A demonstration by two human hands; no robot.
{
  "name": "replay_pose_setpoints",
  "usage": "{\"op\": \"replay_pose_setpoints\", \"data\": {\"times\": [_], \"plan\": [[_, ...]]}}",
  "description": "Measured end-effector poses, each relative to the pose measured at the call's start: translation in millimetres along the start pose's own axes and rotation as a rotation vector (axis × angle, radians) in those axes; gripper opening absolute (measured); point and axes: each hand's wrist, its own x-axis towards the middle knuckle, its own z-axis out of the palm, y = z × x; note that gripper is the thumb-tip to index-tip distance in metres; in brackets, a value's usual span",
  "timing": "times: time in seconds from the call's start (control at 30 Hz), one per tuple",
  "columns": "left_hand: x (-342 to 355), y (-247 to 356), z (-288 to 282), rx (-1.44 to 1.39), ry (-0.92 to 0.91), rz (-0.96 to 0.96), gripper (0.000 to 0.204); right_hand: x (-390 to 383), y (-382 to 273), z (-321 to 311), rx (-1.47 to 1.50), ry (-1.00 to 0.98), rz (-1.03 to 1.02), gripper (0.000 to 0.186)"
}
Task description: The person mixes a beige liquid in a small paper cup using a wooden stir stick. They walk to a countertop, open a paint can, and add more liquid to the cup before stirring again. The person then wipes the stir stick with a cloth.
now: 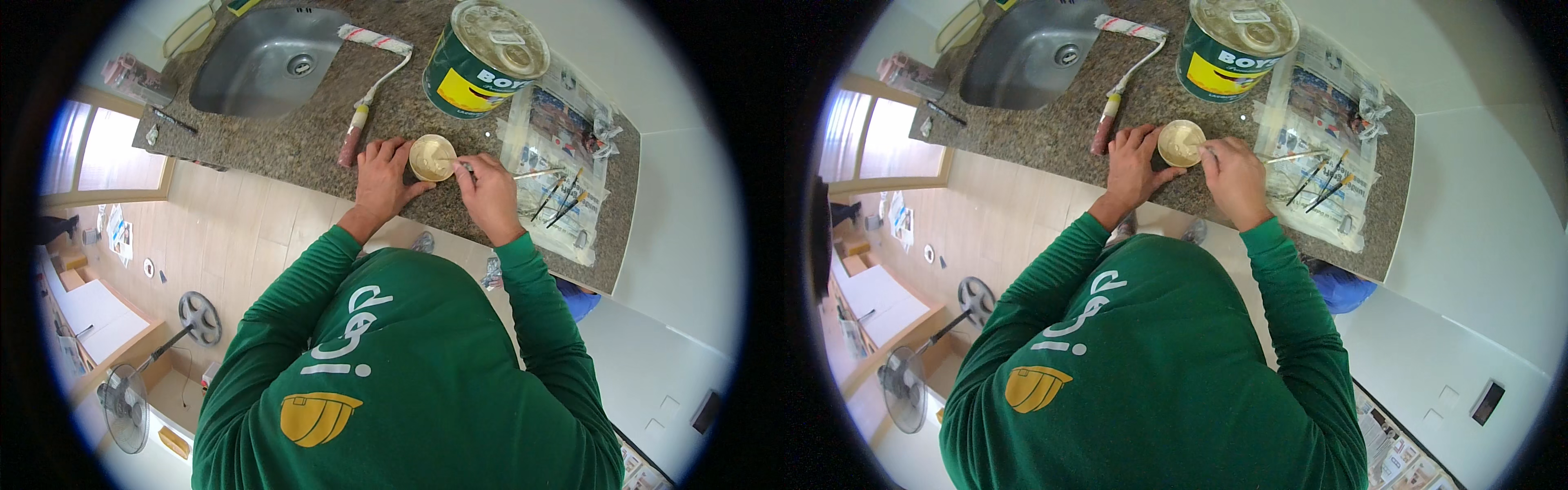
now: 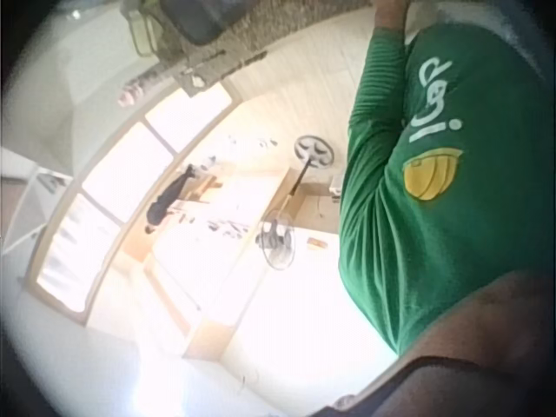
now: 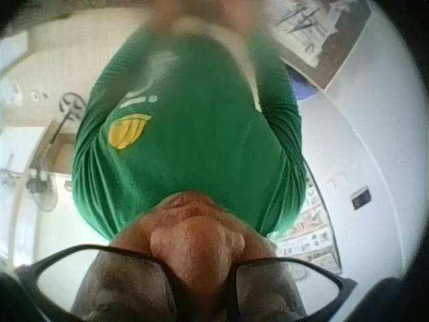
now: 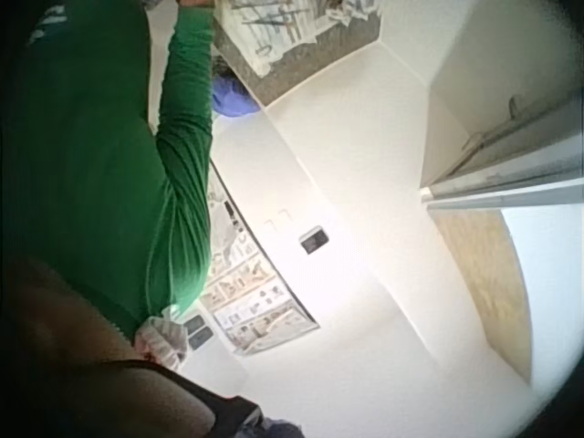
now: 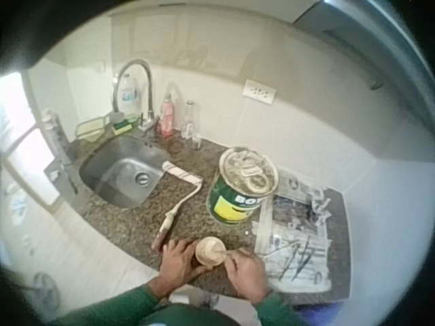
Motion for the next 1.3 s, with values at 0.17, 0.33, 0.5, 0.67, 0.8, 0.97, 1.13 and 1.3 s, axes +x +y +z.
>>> {"op": "replay_pose_setpoints", "data": {"times": [0.17,0.33,0.5,0.67,0.8,0.97,1.13,1.3], "plan": [[9,5,-25,-0.024,-0.064,0.024,0.104,-5,13,1,0.093,0.029,0.193,0.028],[105,4,-82,-0.265,0.087,-0.002,0.067,-12,17,14,0.151,0.112,0.181,0.029],[232,51,-94,0.054,0.287,0.509,0.042,-13,18,14,0.165,0.101,0.226,0.027],[272,64,-83,0.352,0.056,0.578,0.043,-15,6,4,0.354,0.001,0.428,0.036],[290,51,-85,-0.191,-0.001,0.238,0.059,-27,17,10,0.431,0.289,0.415,0.054],[247,21,-86,-0.612,-0.047,-0.417,0.083,33,65,-43,0.506,0.419,0.449,0.07],[218,41,-85,-1.06,-0.389,-0.436,0.082,156,73,-112,0.768,0.138,0.516,0.073],[191,36,-93,-0.987,-0.316,-0.329,0.066,162,50,-113,0.551,-0.028,0.411,0.063]]}}
